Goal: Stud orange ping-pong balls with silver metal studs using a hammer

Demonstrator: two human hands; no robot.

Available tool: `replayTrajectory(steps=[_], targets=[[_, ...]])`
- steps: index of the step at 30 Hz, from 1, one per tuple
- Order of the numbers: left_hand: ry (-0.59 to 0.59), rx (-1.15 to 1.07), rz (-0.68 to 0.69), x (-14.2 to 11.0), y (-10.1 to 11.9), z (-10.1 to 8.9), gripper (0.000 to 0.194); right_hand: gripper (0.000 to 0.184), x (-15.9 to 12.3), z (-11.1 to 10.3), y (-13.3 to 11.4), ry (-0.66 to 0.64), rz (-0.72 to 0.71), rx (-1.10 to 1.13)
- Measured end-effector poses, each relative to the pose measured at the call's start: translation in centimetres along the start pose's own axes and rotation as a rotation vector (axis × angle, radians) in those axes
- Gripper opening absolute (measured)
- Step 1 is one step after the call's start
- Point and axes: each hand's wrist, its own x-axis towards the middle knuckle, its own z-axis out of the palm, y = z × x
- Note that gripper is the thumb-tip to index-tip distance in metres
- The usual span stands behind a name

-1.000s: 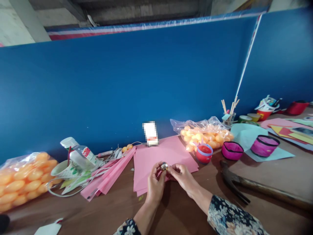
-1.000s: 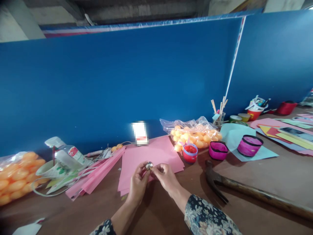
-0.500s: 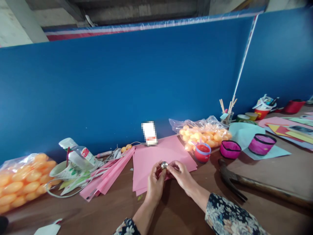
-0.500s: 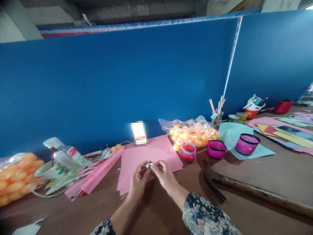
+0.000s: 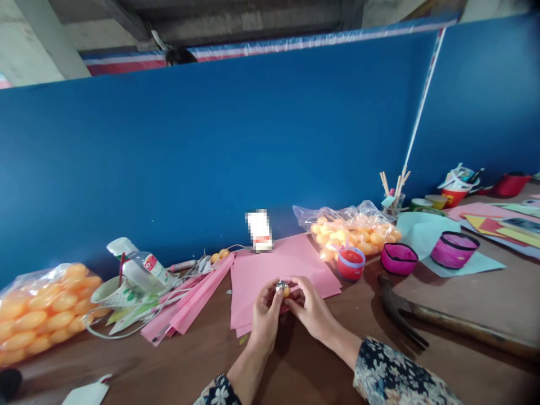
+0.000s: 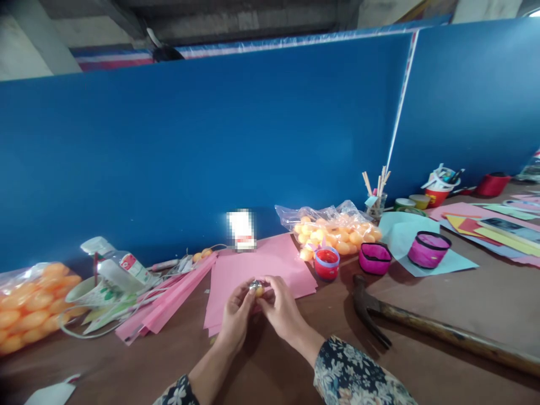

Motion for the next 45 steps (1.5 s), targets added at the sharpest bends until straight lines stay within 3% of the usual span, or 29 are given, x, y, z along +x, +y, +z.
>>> replayTrajectory(steps=[5, 10, 18, 25, 31, 36, 40, 43, 45], targets=[[-0.078, -0.103, -0.054, -0.3, 0.6, 0.0, 0.038, 0.031, 0.0, -0.2, -0.3, 0.015, -0.041, -0.086], [-0.061, -0.217, -0.064, -0.5, 0.5, 0.0, 0.041, 0.030, 0.0, -0.2, -0.8, 0.001, -0.003, -0.024], [-0.087, -0.096, -0.023, -0.5, 0.7, 0.3, 0.030, 0.028, 0.1, 0.0, -1.6, 0.009, -0.086, -0.118], [-0.126, -0.088, -0.041, -0.3, 0.7, 0.2, 0.025, 0.034, 0.2, -0.3, -1.7, -0.035, -0.074, -0.100], [-0.124, 0.041, 0.025, -0.5, 0.9, 0.3, 0.032, 0.034, 0.0, -0.1, -1.5, -0.017, -0.112, -0.130], [-0.239, 0.135, 0.091, -1.0, 1.9, 0.8, 0.036, 0.034, -0.1, -0.1, -1.2, 0.036, -0.155, -0.164], [-0.217, 0.255, 0.121, -1.0, 1.7, 1.0, 0.033, 0.046, -0.1, -0.2, -0.6, 0.008, -0.199, -0.168], [-0.208, 0.184, 0.087, -1.0, 1.6, 1.1, 0.034, 0.055, -0.1, -0.1, -0.2, 0.031, -0.225, -0.195], [-0.253, 0.112, 0.055, -1.2, 1.9, 1.3, 0.037, 0.052, -0.1, -0.1, -0.2, 0.063, -0.225, -0.202]])
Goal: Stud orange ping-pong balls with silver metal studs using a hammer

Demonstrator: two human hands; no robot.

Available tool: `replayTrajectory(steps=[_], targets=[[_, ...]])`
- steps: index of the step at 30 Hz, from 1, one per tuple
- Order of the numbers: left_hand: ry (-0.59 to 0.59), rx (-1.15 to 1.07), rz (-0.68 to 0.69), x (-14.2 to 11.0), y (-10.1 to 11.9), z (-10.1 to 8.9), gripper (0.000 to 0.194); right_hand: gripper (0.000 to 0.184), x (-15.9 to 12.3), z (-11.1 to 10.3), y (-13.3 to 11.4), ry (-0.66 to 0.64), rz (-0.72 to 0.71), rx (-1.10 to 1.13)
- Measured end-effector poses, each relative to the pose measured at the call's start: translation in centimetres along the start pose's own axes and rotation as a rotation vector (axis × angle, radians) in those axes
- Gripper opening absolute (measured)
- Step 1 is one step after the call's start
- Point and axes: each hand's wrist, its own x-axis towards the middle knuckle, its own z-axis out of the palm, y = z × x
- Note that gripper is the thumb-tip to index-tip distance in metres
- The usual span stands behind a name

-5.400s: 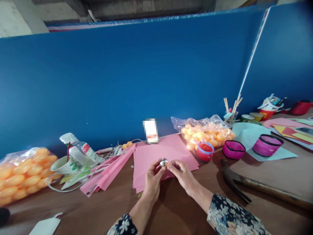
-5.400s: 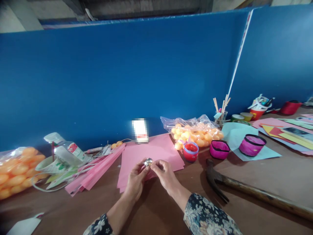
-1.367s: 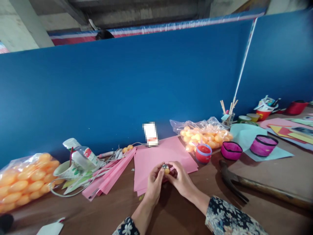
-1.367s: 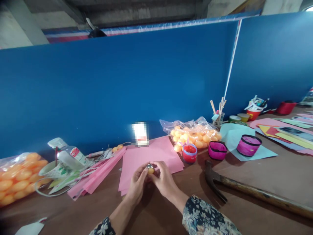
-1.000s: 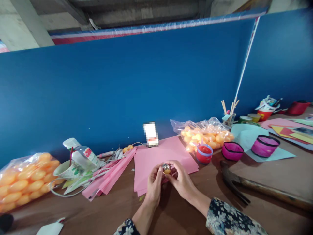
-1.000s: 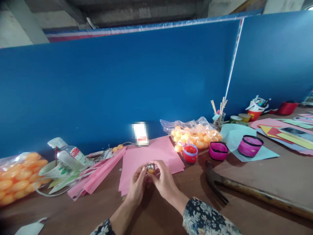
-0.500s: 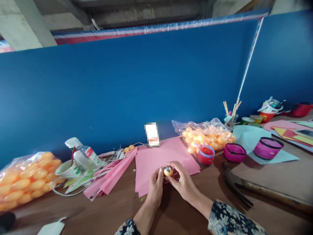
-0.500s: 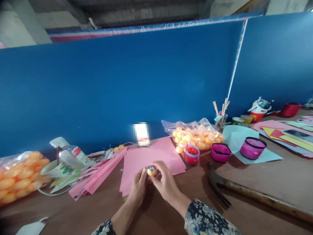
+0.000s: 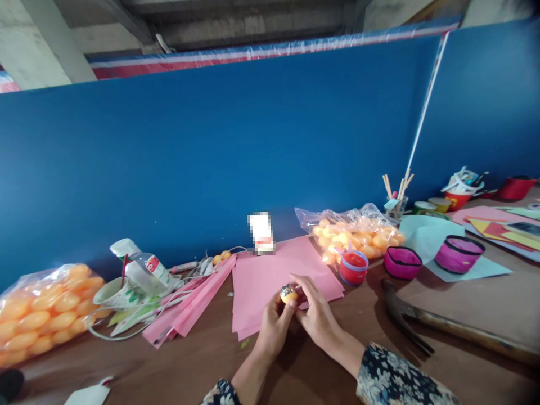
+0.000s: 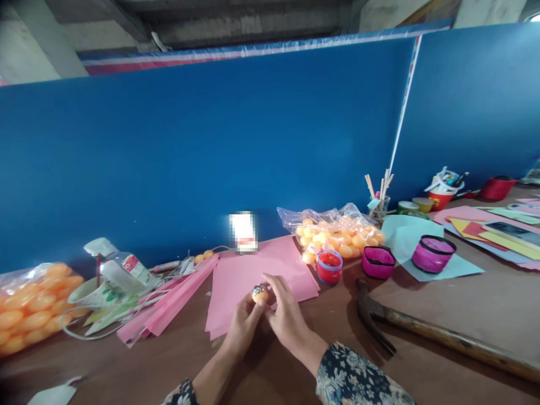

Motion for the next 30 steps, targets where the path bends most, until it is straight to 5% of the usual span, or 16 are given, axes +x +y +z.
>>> replayTrajectory(steps=[6, 12, 16, 30], targets=[[-0.034, 0.079, 0.005, -0.5, 1.1, 0.1, 0.037, 0.032, 0.0, -0.4, -1.1, -0.074, 0.022, 0.034], [0.130, -0.020, 0.027, -0.2, -0.3, -0.2, 0.047, 0.027, 0.2, -0.5, -1.2, -0.041, 0.013, -0.046], [0.180, 0.007, 0.038, 0.0, -0.6, -0.2, 0.036, 0.031, 0.2, -0.4, -0.9, -0.016, 0.000, -0.067], [0.066, 0.013, 0.032, 0.1, -0.5, -0.3, 0.036, 0.029, 0.2, -0.4, -1.3, 0.001, 0.014, -0.080]])
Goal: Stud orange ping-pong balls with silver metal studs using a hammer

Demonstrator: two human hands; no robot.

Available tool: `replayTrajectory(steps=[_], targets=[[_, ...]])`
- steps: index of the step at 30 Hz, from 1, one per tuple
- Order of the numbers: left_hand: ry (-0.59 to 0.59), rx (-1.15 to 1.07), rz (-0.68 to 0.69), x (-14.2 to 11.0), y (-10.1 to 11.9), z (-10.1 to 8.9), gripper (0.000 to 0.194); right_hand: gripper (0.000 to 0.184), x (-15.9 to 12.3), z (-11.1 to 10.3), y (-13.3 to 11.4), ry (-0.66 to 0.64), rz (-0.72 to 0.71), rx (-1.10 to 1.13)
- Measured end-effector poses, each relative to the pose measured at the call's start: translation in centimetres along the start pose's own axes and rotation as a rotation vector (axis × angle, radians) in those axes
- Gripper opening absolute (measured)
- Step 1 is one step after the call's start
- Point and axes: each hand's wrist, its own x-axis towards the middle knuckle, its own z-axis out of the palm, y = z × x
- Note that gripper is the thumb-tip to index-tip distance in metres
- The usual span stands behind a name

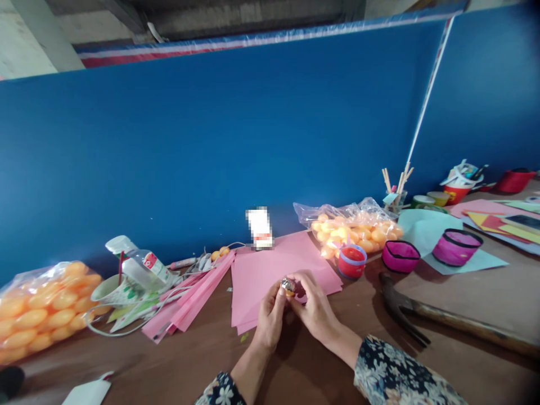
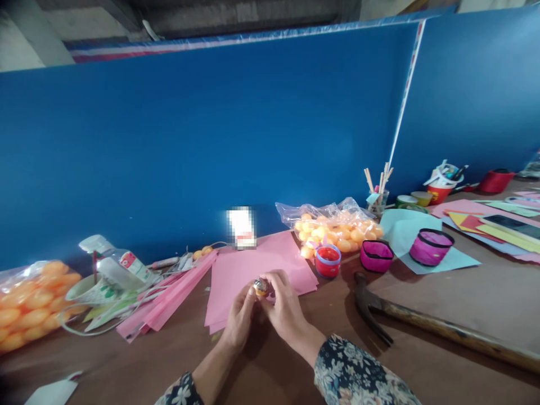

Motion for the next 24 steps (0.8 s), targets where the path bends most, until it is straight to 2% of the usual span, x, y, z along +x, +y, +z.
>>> replayTrajectory(steps=[6, 15, 21, 24], targets=[[0.110, 0.064, 0.014, 0.01, 0.10, 0.29, 0.035, 0.037, 0.03, 0.10, 0.33, 0.018, -0.026, -0.022], [0.042, 0.076, 0.000, 0.06, -0.44, -0.26, 0.033, 0.037, 0.21, 0.05, 0.30, 0.013, -0.046, -0.086], [0.022, 0.057, 0.027, 0.03, -0.37, -0.37, 0.039, 0.034, 0.17, -0.07, 0.15, 0.012, -0.030, -0.102], [-0.006, 0.071, 0.043, 0.02, -0.32, -0.40, 0.034, 0.034, 0.16, -0.13, 0.06, 0.013, -0.023, -0.114]])
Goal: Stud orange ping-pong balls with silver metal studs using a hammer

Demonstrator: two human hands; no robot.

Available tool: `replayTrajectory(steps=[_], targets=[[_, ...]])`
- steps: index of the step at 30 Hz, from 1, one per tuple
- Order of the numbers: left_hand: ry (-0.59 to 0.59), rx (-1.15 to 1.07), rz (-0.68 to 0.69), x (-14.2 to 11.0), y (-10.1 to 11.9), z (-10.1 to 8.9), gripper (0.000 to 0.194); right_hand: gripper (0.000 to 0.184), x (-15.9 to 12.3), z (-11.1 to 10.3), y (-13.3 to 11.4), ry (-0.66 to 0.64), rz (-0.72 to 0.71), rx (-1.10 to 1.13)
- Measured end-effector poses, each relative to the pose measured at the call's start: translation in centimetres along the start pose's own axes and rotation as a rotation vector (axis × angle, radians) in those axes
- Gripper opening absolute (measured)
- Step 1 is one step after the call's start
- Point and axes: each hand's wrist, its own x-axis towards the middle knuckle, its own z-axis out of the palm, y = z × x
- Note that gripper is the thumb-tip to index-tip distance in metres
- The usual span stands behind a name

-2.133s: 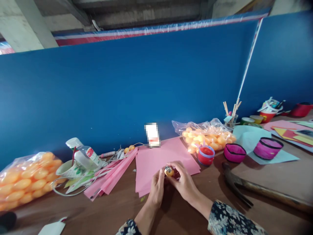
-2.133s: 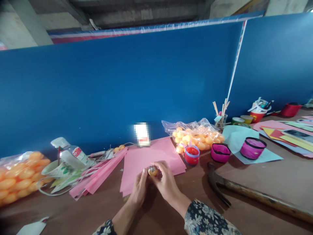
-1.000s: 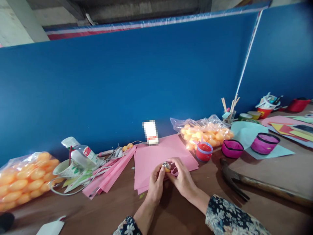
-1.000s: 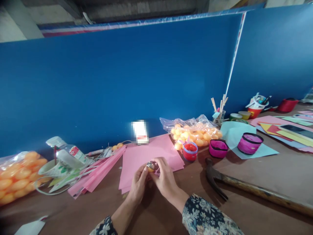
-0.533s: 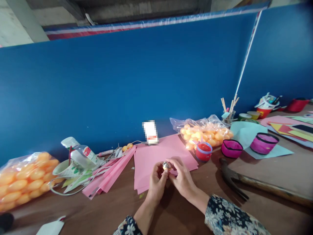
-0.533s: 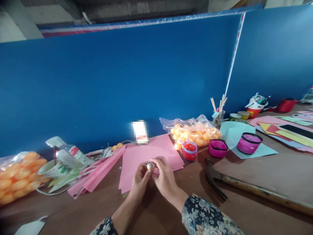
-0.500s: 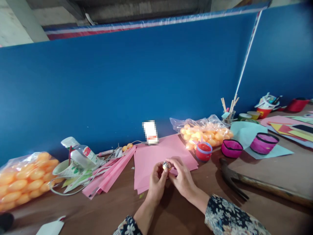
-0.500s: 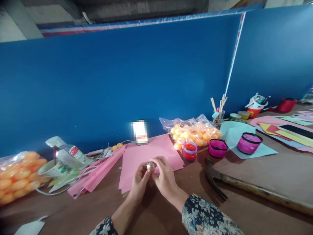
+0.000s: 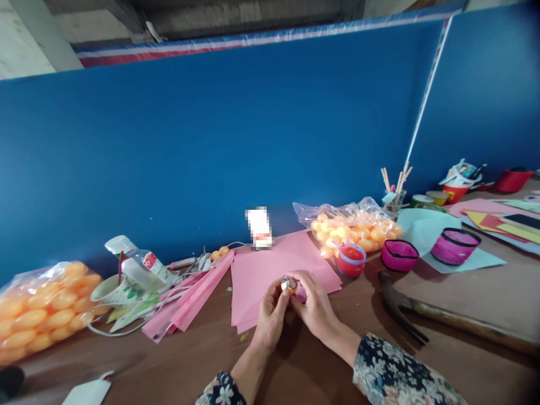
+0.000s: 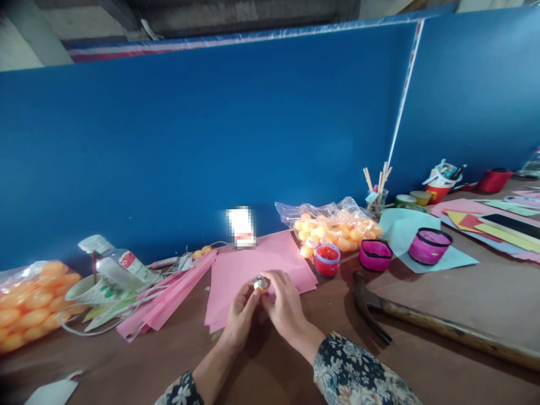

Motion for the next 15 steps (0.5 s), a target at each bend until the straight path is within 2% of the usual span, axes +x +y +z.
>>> replayTrajectory(steps=[15], targets=[[0.008, -0.072, -0.041, -0.05, -0.33, -0.01, 0.030, 0.029, 0.06, -0.03, 0.05, -0.002, -0.015, 0.002]])
